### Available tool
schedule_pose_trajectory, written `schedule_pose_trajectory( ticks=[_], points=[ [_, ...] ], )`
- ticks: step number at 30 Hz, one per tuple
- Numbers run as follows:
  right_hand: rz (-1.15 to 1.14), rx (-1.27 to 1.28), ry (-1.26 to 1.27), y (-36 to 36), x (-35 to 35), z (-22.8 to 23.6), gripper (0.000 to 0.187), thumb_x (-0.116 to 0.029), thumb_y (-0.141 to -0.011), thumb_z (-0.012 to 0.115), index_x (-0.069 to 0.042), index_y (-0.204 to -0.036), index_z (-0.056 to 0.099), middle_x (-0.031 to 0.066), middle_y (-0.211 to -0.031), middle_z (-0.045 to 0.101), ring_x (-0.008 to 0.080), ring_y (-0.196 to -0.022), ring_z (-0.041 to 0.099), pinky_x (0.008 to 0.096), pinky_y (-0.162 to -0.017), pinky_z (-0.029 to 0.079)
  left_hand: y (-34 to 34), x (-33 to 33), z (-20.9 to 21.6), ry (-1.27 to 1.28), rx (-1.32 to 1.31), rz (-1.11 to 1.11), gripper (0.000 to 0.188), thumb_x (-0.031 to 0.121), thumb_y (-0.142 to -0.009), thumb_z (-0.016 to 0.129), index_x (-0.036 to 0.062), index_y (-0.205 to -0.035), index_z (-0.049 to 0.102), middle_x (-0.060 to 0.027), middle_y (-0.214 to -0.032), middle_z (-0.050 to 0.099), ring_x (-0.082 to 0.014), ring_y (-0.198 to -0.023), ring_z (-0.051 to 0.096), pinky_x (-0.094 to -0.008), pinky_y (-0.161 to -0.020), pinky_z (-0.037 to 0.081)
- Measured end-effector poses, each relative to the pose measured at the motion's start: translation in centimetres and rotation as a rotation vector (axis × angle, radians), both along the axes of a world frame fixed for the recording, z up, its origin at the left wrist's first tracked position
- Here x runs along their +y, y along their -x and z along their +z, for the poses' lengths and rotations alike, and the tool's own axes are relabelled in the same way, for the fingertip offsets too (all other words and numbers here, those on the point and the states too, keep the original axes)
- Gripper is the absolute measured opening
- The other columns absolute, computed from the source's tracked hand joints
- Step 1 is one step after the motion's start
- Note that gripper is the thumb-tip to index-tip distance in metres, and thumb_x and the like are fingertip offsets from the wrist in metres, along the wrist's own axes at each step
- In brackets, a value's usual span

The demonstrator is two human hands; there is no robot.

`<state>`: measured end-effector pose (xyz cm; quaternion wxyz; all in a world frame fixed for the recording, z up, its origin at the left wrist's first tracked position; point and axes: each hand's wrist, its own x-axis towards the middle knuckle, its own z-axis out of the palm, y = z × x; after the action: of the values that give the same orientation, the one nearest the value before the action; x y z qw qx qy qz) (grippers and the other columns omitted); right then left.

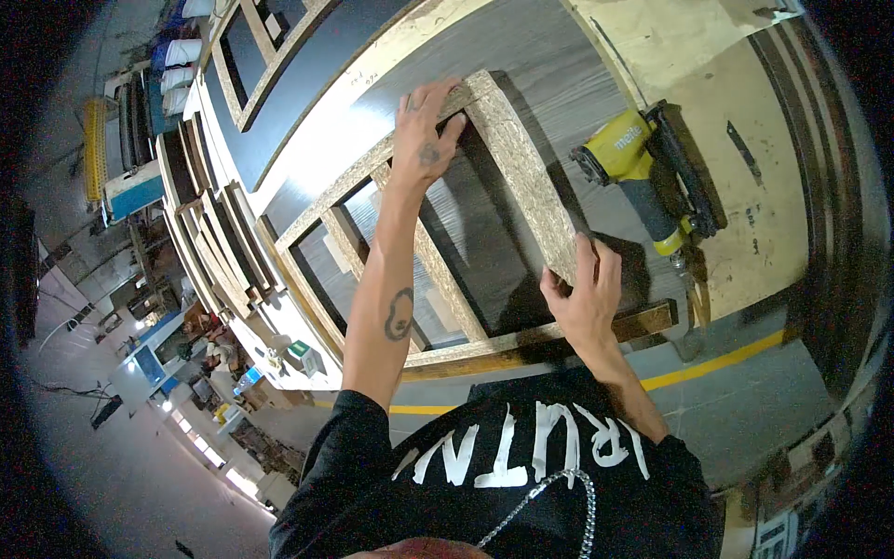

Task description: Assembling and securing wooden frame components using a pneumatic nail gun on a workbench.

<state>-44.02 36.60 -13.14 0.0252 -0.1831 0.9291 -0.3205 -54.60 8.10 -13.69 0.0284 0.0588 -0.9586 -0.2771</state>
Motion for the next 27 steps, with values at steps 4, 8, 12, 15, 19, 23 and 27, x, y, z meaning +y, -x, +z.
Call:
schedule_pose_trajectory(
  ticks=[4,8,12,15,19,23,27],
  points=[
    [0.019,-0.011,0.025,0.1,-0.2,0.0,0.062,-0.019,-0.075,0.08,0.004,-0.125,0.052,0.0201,-0.114,0.05,0.0353,-0.101,0.052,0.0455,-0.08,0.048,0.0,-0.1,0.4,0.04,-0.046,0.037,0.047,0.015,-0.084,0.068,0.0128,-0.13,0.059,-0.0135,-0.123,0.059,-0.0373,-0.114,0.05,-0.0494,-0.102,0.039],
    [0.026,-0.036,0.022,0.4,0.1,0.1,0.063,-0.019,-0.075,0.08,0.004,-0.127,0.052,0.0197,-0.115,0.049,0.0347,-0.1,0.052,0.0452,-0.08,0.048,0.0,0.0,0.0,0.054,-0.037,0.043,0.044,0.021,-0.089,0.068,0.0133,-0.131,0.058,-0.0144,-0.125,0.06,-0.0369,-0.117,0.051,-0.0502,-0.104,0.039],
    [0.053,-0.076,-0.007,0.3,0.2,0.1,0.065,-0.019,-0.076,0.08,0.004,-0.129,0.05,0.0205,-0.116,0.047,0.0342,-0.102,0.052,0.0448,-0.08,0.048,0.0,0.1,0.1,0.049,-0.05,0.036,0.044,0.02,-0.09,0.068,0.0139,-0.132,0.058,-0.0135,-0.127,0.059,-0.0363,-0.119,0.05,-0.0505,-0.104,0.039],
    [0.072,-0.09,-0.009,0.5,0.4,0.2,0.066,-0.019,-0.077,0.08,0.004,-0.13,0.049,0.0212,-0.117,0.046,0.0342,-0.103,0.051,0.0454,-0.081,0.048,0.0,0.2,0.1,0.046,-0.062,0.052,0.043,0.018,-0.091,0.067,0.0143,-0.132,0.058,-0.0134,-0.13,0.058,-0.0362,-0.12,0.049,-0.0508,-0.105,0.039],
    [0.091,-0.139,-0.058,0.9,0.2,0.8,0.069,-0.021,-0.079,0.079,0.006,-0.134,0.046,0.022,-0.12,0.045,0.0361,-0.109,0.048,0.0485,-0.088,0.045,0.1,0.3,0.0,0.04,-0.061,0.041,0.042,0.016,-0.091,0.065,0.0137,-0.133,0.057,-0.0125,-0.131,0.057,-0.0357,-0.12,0.049,-0.0504,-0.104,0.04],
    [0.126,-0.129,-0.044,3.3,-4.4,1.3,0.08,-0.025,-0.081,0.078,0.009,-0.141,0.038,0.0251,-0.128,0.043,0.0405,-0.117,0.045,0.0525,-0.098,0.04,-0.5,-0.6,0.3,0.087,-0.055,0.033,0.043,0.016,-0.091,0.065,0.0134,-0.133,0.057,-0.0115,-0.13,0.057,-0.0352,-0.12,0.049,-0.0496,-0.104,0.04],
    [0.028,-0.064,0.044,9.9,-10.9,0.9,0.076,-0.014,-0.074,0.081,0.007,-0.136,0.042,0.0241,-0.133,0.044,0.0395,-0.115,0.049,0.0461,-0.096,0.044,0.1,0.2,0.0,0.031,-0.063,0.033,0.043,0.015,-0.091,0.065,0.0135,-0.133,0.057,-0.0113,-0.13,0.057,-0.0346,-0.12,0.049,-0.0486,-0.104,0.039]
  ],
)
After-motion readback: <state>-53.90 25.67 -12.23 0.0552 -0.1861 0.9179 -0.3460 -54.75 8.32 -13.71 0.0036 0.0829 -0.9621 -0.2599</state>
